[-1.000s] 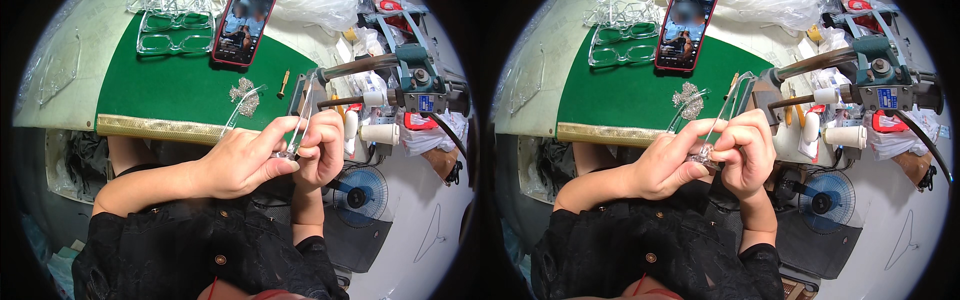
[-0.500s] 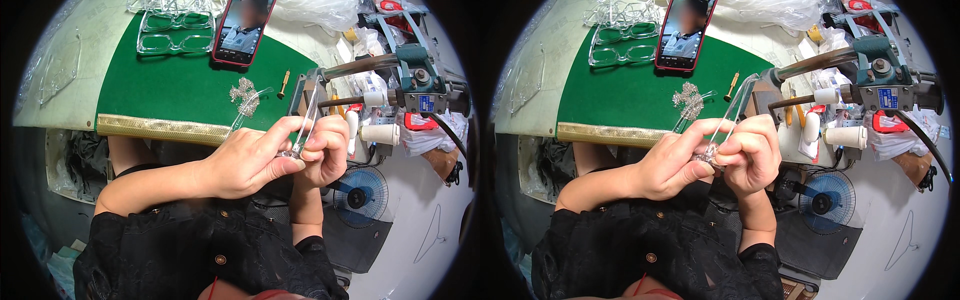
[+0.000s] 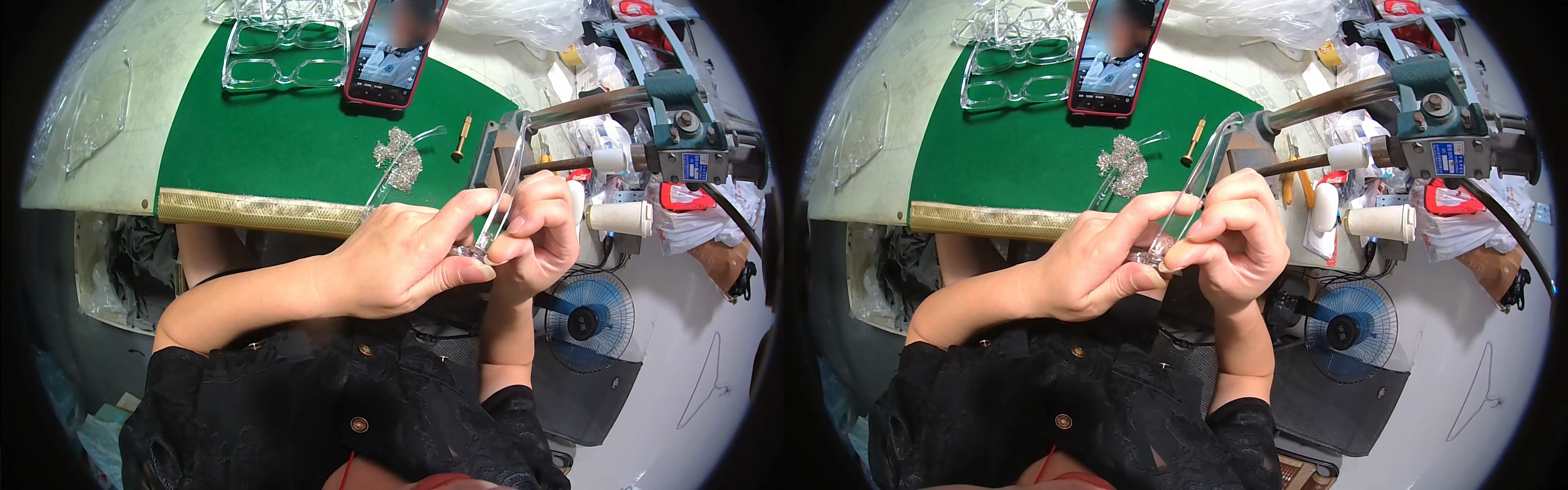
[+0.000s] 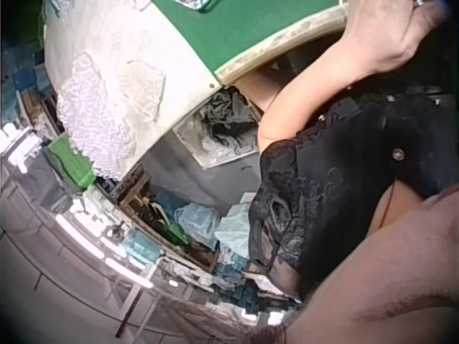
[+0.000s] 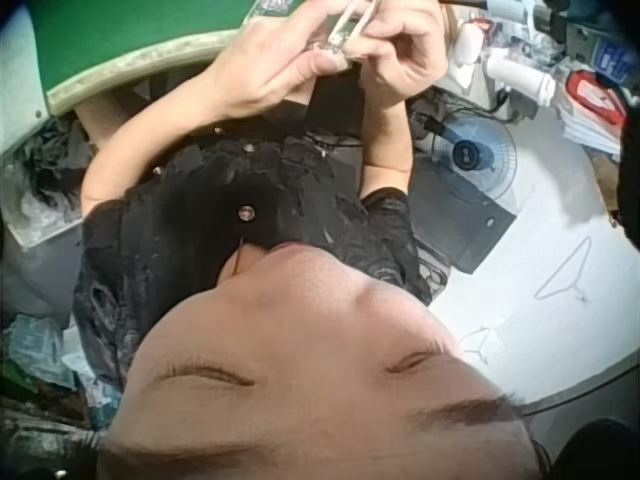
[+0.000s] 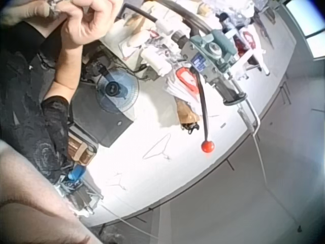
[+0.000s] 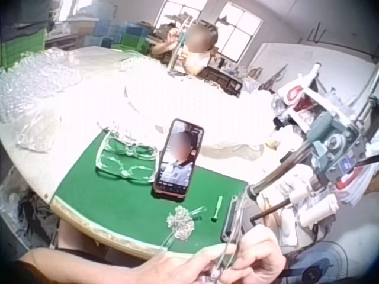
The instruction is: The person repeatedly picks up clear plastic eyeglass frames and small metal components from a green mat, inserts the components into the frame, and places the frame back down. A smartphone playing a video is visible on the table.
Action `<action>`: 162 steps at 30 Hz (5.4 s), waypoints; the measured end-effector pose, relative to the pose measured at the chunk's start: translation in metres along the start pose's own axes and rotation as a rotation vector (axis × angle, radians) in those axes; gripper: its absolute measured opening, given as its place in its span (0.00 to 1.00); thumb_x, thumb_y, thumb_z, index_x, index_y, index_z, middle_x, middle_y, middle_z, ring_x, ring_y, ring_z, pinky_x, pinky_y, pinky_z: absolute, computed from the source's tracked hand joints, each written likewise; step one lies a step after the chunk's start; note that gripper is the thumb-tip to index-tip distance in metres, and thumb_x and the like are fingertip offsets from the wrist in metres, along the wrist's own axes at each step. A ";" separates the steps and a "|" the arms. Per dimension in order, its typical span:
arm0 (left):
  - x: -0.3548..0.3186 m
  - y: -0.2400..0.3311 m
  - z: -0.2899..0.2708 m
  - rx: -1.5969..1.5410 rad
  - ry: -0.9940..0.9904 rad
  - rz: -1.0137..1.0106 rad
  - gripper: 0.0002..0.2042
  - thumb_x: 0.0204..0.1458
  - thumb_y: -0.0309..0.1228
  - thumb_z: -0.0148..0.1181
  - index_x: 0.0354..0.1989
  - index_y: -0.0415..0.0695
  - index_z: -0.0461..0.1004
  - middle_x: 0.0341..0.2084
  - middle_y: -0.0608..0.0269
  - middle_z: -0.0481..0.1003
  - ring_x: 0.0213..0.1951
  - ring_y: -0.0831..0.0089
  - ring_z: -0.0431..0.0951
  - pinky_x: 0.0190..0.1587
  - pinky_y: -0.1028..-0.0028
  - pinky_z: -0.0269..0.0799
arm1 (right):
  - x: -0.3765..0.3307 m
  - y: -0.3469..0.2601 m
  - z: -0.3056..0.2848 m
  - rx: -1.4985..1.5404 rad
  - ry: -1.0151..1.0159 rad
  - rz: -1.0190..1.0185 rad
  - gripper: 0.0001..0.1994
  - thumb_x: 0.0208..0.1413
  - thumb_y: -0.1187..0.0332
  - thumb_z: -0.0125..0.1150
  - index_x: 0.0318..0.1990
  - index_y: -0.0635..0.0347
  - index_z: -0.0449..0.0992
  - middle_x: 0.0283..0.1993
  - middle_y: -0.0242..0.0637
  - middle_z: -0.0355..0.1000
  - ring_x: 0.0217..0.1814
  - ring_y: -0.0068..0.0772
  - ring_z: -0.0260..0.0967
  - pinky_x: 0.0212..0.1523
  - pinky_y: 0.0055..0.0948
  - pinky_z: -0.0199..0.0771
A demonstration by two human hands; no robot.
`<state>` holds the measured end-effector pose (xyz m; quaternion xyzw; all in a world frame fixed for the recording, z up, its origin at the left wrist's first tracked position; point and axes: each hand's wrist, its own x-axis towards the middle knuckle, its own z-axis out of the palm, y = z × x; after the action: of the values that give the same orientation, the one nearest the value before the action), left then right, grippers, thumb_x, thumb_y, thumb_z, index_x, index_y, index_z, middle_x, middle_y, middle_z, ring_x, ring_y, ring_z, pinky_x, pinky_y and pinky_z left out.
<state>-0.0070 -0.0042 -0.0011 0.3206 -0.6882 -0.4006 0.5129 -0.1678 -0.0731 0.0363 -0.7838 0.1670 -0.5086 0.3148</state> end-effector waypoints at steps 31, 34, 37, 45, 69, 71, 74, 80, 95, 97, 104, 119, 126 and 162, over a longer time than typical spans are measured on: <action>0.137 -0.025 0.064 0.664 0.008 0.225 0.10 0.57 0.34 0.53 0.28 0.40 0.66 0.18 0.52 0.73 0.24 0.53 0.76 0.24 0.59 0.69 | 0.009 0.025 -0.120 0.055 0.377 0.386 0.09 0.57 0.68 0.61 0.38 0.64 0.74 0.33 0.27 0.70 0.35 0.17 0.64 0.39 0.18 0.62; 0.150 -0.029 0.075 0.660 0.036 0.244 0.11 0.57 0.34 0.53 0.28 0.40 0.66 0.17 0.52 0.72 0.23 0.53 0.75 0.24 0.58 0.69 | 0.010 0.032 -0.134 0.018 0.387 0.352 0.09 0.58 0.66 0.59 0.39 0.64 0.74 0.33 0.28 0.70 0.34 0.19 0.64 0.39 0.19 0.61; 0.157 -0.030 0.081 0.640 0.051 0.243 0.11 0.57 0.34 0.52 0.27 0.40 0.65 0.16 0.51 0.72 0.21 0.52 0.75 0.24 0.58 0.69 | 0.012 0.038 -0.139 0.047 0.408 0.360 0.09 0.58 0.67 0.59 0.39 0.63 0.73 0.35 0.28 0.70 0.35 0.18 0.63 0.39 0.18 0.60; 0.165 -0.042 0.081 0.677 0.081 0.219 0.10 0.57 0.33 0.52 0.27 0.40 0.67 0.16 0.51 0.73 0.22 0.53 0.76 0.25 0.59 0.71 | 0.076 -0.005 -0.181 -0.107 0.821 -0.143 0.16 0.59 0.67 0.55 0.52 0.64 0.70 0.49 0.37 0.71 0.48 0.25 0.67 0.47 0.27 0.63; -0.107 0.001 -0.124 -0.135 0.370 -0.163 0.10 0.56 0.26 0.46 0.41 0.36 0.72 0.36 0.48 0.75 0.41 0.63 0.76 0.46 0.66 0.73 | -0.049 0.052 -0.069 -0.293 0.536 0.166 0.16 0.53 0.78 0.52 0.51 0.66 0.64 0.51 0.37 0.63 0.52 0.28 0.60 0.51 0.25 0.60; -0.183 0.048 -0.169 -0.081 0.653 -0.255 0.12 0.62 0.36 0.46 0.37 0.38 0.67 0.31 0.50 0.73 0.35 0.67 0.74 0.39 0.71 0.72 | -0.069 0.060 -0.050 -0.247 0.484 0.266 0.13 0.55 0.77 0.53 0.48 0.62 0.65 0.48 0.33 0.62 0.46 0.24 0.59 0.47 0.23 0.60; -0.258 0.086 -0.218 -0.040 0.853 -0.372 0.13 0.63 0.39 0.45 0.40 0.40 0.66 0.30 0.56 0.71 0.34 0.70 0.74 0.38 0.73 0.72 | -0.078 0.067 -0.044 -0.279 0.465 0.316 0.10 0.56 0.78 0.52 0.46 0.62 0.67 0.47 0.33 0.61 0.45 0.23 0.59 0.45 0.21 0.60; -0.262 0.055 -0.257 -0.161 1.200 -0.514 0.18 0.64 0.41 0.45 0.50 0.38 0.67 0.39 0.52 0.75 0.44 0.65 0.78 0.41 0.73 0.78 | -0.059 0.054 -0.015 -0.202 0.380 0.263 0.08 0.57 0.80 0.51 0.43 0.63 0.67 0.46 0.34 0.61 0.47 0.24 0.59 0.49 0.22 0.58; 0.027 -0.045 -0.165 1.183 -0.194 -0.442 0.19 0.57 0.40 0.54 0.55 0.48 0.68 0.37 0.50 0.76 0.38 0.56 0.77 0.42 0.60 0.71 | -0.056 0.036 0.000 -0.271 0.154 0.313 0.06 0.50 0.79 0.57 0.37 0.62 0.73 0.39 0.34 0.64 0.40 0.25 0.62 0.37 0.20 0.60; 0.033 -0.062 -0.178 1.287 -0.084 -0.452 0.21 0.61 0.42 0.49 0.60 0.49 0.65 0.42 0.46 0.75 0.47 0.59 0.75 0.53 0.62 0.67 | -0.054 0.030 -0.006 -0.362 -0.088 0.347 0.08 0.50 0.78 0.59 0.40 0.61 0.76 0.34 0.35 0.67 0.37 0.30 0.65 0.35 0.25 0.65; 0.049 0.016 -0.253 0.654 0.247 -0.600 0.19 0.58 0.44 0.54 0.53 0.49 0.68 0.36 0.60 0.76 0.44 0.75 0.77 0.45 0.71 0.76 | -0.061 0.042 -0.001 -0.622 -0.335 0.271 0.19 0.47 0.76 0.62 0.50 0.59 0.74 0.34 0.40 0.67 0.36 0.41 0.66 0.39 0.34 0.68; -0.034 0.052 -0.121 -0.064 0.282 -0.280 0.30 0.54 0.50 0.58 0.51 0.34 0.61 0.21 0.64 0.72 0.24 0.77 0.75 0.42 0.73 0.74 | -0.057 0.048 -0.003 -0.576 -0.497 0.282 0.17 0.42 0.81 0.56 0.41 0.52 0.78 0.32 0.36 0.64 0.37 0.36 0.65 0.37 0.31 0.68; -0.057 0.020 -0.107 0.143 0.171 -0.042 0.24 0.43 0.24 0.69 0.48 0.33 0.66 0.43 0.55 0.72 0.31 0.74 0.78 0.37 0.76 0.74 | -0.062 0.049 -0.006 -0.483 -0.354 0.382 0.08 0.48 0.78 0.59 0.37 0.59 0.77 0.32 0.38 0.68 0.36 0.39 0.68 0.37 0.33 0.69; -0.047 0.011 -0.091 0.136 0.207 -0.147 0.34 0.43 0.25 0.69 0.59 0.31 0.57 0.52 0.48 0.69 0.31 0.72 0.77 0.40 0.72 0.73 | -0.047 0.052 0.000 -0.491 -0.478 0.380 0.07 0.45 0.77 0.63 0.32 0.61 0.71 0.30 0.38 0.64 0.35 0.41 0.67 0.36 0.34 0.68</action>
<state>0.0926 0.0212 0.0012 0.4436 -0.6320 -0.3544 0.5275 -0.1854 -0.0845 -0.0309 -0.8873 0.3479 -0.1893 0.2364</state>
